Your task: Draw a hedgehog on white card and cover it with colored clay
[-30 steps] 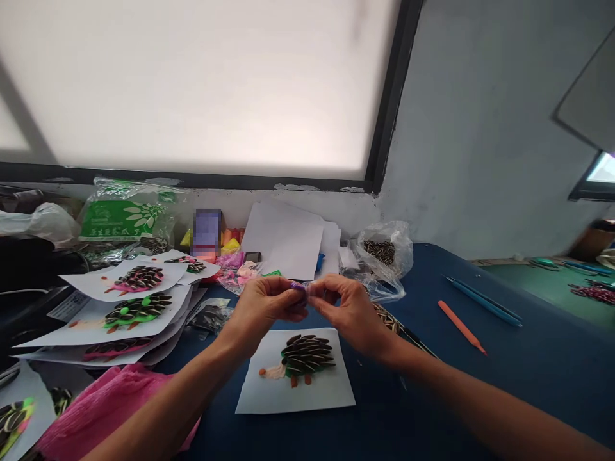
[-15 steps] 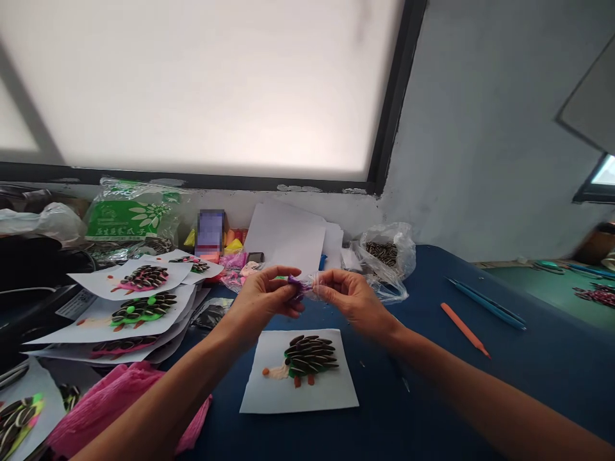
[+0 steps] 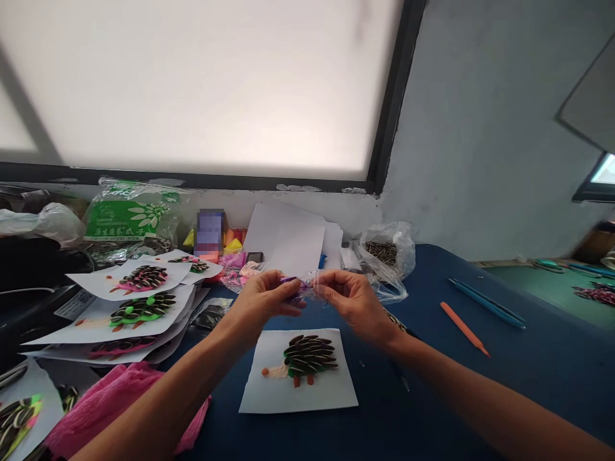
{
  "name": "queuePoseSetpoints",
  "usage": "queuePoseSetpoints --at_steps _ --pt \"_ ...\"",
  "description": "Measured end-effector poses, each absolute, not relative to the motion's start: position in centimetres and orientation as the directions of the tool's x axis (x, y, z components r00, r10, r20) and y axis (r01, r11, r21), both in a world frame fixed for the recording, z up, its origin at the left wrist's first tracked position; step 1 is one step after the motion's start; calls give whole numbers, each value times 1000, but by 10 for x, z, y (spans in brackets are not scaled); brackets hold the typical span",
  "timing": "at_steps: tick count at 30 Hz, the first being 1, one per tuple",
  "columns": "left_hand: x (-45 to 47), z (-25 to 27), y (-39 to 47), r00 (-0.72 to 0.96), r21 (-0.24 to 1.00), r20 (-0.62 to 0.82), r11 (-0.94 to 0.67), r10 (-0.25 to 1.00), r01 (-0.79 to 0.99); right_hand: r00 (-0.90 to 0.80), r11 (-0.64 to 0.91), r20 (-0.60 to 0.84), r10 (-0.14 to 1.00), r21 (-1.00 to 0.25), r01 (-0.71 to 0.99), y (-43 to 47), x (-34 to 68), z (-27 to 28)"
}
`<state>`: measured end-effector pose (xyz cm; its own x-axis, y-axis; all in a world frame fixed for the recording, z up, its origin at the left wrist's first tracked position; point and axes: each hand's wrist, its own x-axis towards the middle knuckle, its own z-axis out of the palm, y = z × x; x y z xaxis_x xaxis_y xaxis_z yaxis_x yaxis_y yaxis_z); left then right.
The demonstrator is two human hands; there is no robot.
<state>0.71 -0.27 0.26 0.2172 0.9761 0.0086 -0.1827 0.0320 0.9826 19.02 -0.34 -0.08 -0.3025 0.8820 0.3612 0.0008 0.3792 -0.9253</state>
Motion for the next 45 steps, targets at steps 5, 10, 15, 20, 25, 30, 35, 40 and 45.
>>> queuePoseSetpoints --at_steps 5,10,15,20,25,30,35,40,45 --pt "6 8 -2 161 968 -26 65 987 -240 -202 372 363 909 -928 3 0 192 -2" --pt "4 8 0 69 959 -36 54 997 -279 -199 308 308 930 -951 -33 1 193 -1" --pt "-3 9 0 57 960 -22 37 998 -278 -223 239 250 942 -968 -76 0 195 2" --pt "-2 10 -3 150 984 -42 67 988 -166 -216 225 231 949 -973 -55 1 195 2" --pt "8 3 -5 311 992 -26 61 950 -106 -233 332 324 917 -943 -7 -5 191 3" --pt "10 0 -7 391 993 -32 74 920 -93 -254 414 393 884 -910 34 -10 188 4" --pt "12 3 -10 408 995 -12 50 913 -82 -269 419 383 884 -903 90 -11 188 4" --pt "14 6 -12 395 977 -59 134 917 -167 -348 648 563 750 -732 212 -14 190 8" --pt "10 12 -11 447 981 -57 134 893 -143 -380 774 675 633 -555 305 -14 196 17"
